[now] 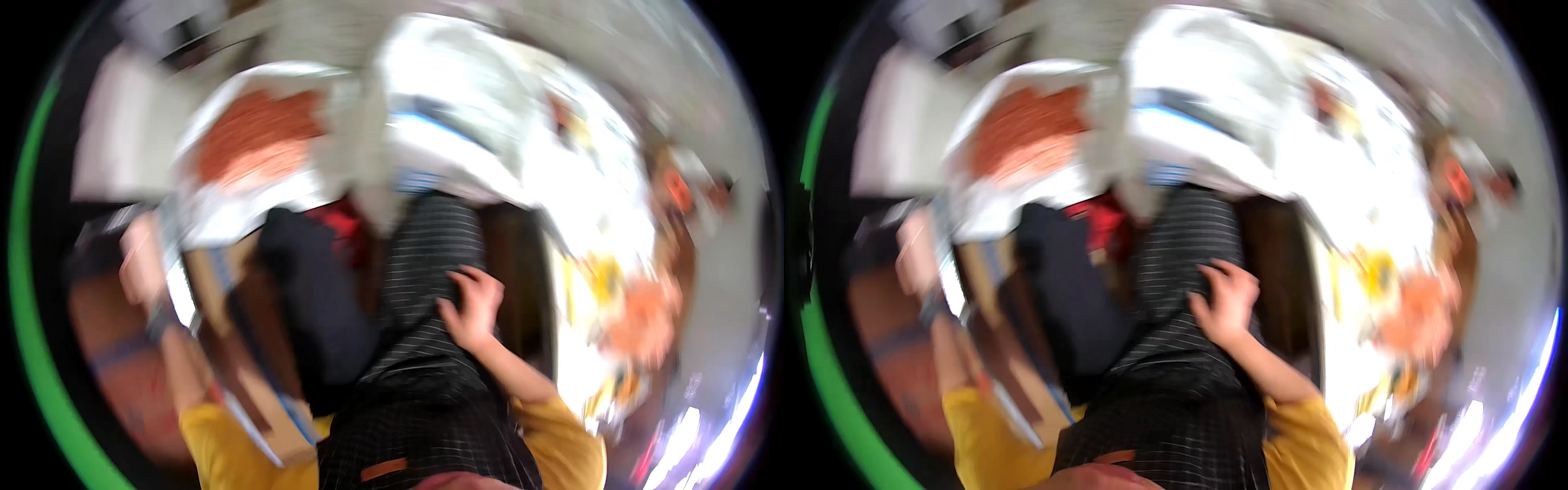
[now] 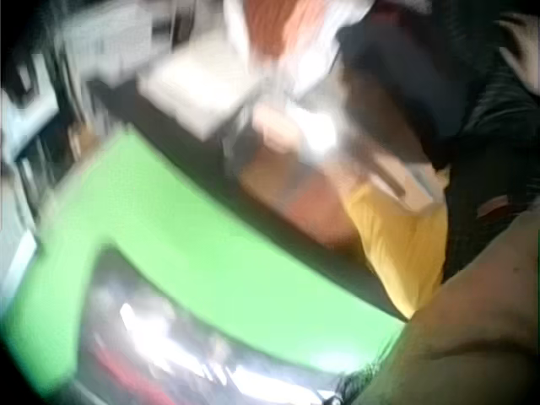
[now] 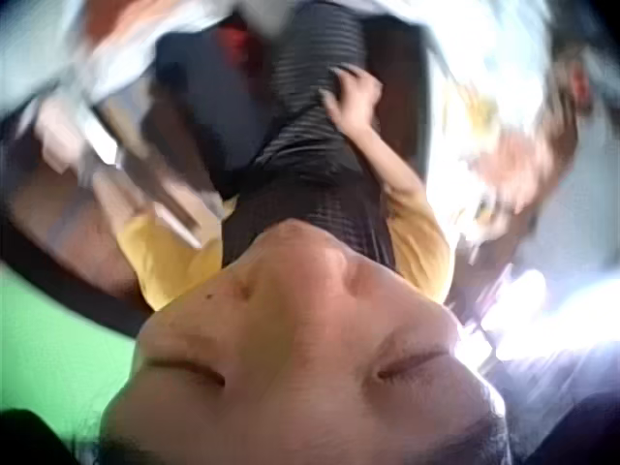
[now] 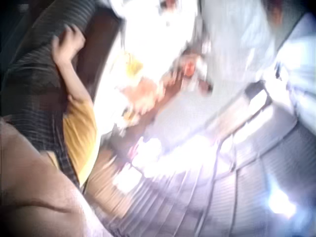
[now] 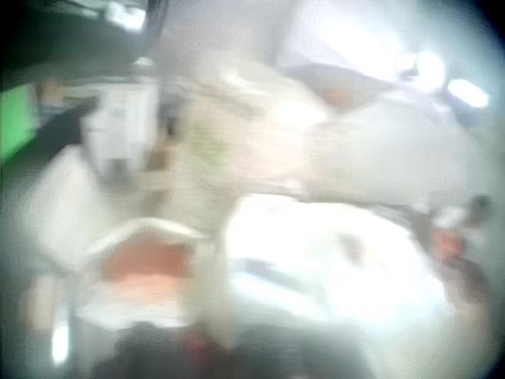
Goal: The person applies labels to orange plastic bottles, smoothing them down by hand and sorting labels from several sheets on a table.
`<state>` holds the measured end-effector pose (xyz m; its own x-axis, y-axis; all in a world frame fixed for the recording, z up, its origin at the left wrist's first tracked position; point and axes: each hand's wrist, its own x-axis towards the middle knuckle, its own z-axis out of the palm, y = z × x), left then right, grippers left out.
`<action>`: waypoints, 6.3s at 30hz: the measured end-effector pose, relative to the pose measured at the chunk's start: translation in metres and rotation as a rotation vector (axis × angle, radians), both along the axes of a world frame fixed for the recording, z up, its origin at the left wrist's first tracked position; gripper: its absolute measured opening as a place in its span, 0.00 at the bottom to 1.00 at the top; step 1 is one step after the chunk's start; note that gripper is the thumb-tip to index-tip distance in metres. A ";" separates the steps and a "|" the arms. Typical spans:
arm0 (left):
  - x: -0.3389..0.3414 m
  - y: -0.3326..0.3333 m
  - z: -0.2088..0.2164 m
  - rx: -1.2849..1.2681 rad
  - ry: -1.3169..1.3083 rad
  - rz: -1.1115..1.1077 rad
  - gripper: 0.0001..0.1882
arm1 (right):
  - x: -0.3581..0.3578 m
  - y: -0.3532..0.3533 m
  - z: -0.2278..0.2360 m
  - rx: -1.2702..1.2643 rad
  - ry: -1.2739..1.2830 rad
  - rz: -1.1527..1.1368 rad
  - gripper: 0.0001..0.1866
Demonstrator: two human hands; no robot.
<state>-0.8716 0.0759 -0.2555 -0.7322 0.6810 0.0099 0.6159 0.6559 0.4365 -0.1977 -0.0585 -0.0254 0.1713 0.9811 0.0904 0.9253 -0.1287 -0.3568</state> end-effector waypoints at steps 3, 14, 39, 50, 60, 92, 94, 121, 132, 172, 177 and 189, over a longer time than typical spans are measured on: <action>-0.067 0.002 -0.040 -0.140 -0.024 0.110 0.26 | -0.003 0.020 0.003 0.003 -0.014 0.114 0.30; -0.028 0.014 0.041 -0.292 0.456 -0.164 0.31 | -0.020 -0.022 -0.010 -0.013 -0.074 -0.001 0.33; 0.450 -0.090 0.269 0.678 -0.471 -1.380 0.24 | -0.034 -0.078 0.028 -0.428 1.489 -0.217 0.20; 0.443 -0.089 0.291 0.662 0.266 -1.611 0.17 | -0.055 0.003 0.032 0.337 0.648 0.330 0.55; 0.434 -0.088 0.321 0.227 0.166 -1.678 0.14 | -0.070 0.015 0.038 0.392 0.696 0.384 0.45; 0.459 -0.070 0.273 0.622 -0.390 -1.381 0.43 | 0.117 0.292 0.032 0.259 -0.513 0.275 0.08; 0.458 -0.068 0.273 0.613 -0.396 -1.401 0.43 | 0.124 0.295 0.034 0.352 -0.498 0.191 0.07; 0.440 -0.053 0.288 0.525 0.234 -1.513 0.23 | -0.010 0.059 0.069 0.210 0.164 0.879 0.23; 0.467 -0.042 0.327 0.190 0.519 -1.384 0.12 | -0.015 0.053 0.060 0.380 0.135 0.825 0.18; 0.476 0.078 0.270 0.641 -0.135 -1.215 0.36 | -0.028 0.182 0.006 0.202 1.645 0.002 0.14; 0.478 0.090 0.278 0.752 0.198 -1.378 0.13 | -0.021 0.177 0.011 0.132 1.521 0.011 0.16; 0.463 -0.034 0.233 0.749 -0.594 -1.063 0.12 | 0.057 0.007 0.009 -0.402 1.520 -0.146 0.19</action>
